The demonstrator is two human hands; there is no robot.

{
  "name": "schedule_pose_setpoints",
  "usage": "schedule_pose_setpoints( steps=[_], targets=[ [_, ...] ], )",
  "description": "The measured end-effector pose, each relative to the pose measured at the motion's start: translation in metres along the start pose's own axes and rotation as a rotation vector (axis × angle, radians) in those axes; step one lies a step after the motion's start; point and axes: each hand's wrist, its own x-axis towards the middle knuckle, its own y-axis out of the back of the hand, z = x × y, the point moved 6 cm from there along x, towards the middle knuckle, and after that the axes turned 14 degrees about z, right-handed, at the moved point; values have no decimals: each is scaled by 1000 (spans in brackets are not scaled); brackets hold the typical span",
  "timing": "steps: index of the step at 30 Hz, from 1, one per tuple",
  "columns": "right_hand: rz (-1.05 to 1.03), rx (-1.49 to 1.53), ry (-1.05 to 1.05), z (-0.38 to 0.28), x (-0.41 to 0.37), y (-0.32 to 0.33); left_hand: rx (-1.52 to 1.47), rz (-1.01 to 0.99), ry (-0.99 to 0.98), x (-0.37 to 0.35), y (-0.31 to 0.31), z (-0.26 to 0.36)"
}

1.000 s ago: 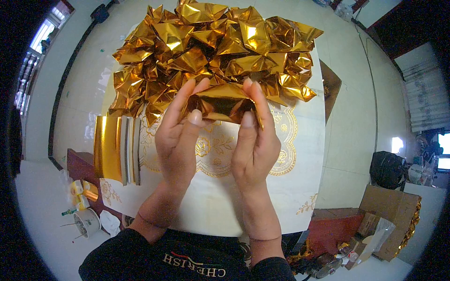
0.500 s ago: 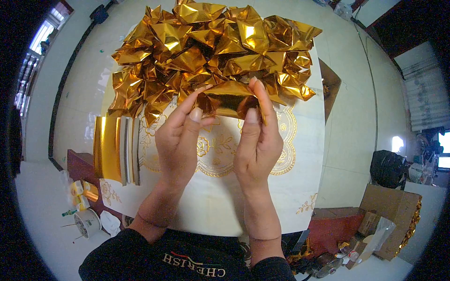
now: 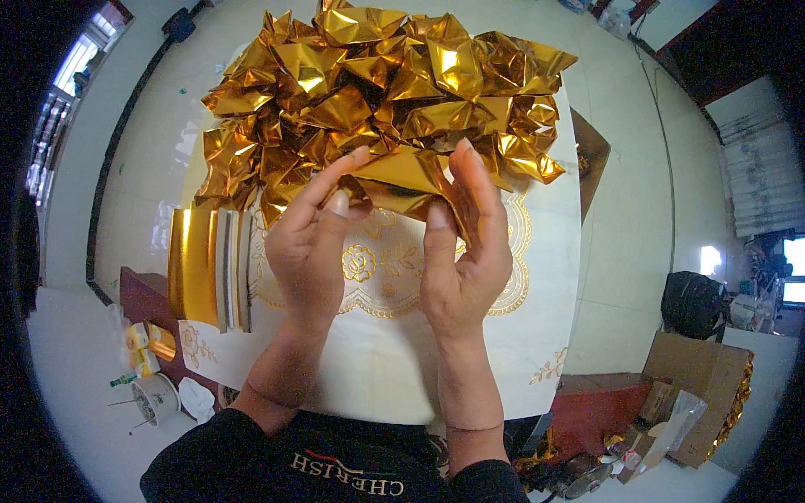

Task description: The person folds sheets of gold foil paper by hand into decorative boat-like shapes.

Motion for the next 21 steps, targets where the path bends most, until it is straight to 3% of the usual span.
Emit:
schedule_pose_setpoints(
  steps=[2,4,8,13,21],
  targets=[
    [10,19,-26,-4,0,-2,-2,23,-37,2,2,0],
    [-46,-70,114,-3,1,-2,55,8,-111,3,4,0],
    [-132,-165,278,-7,3,-4,117,16,-44,7,8,0],
    [-124,-110,236,-5,6,1,64,44,82,11,13,-7],
    [-128,-128,197,-1,9,8,98,58,69,13,15,-14]
  ],
)
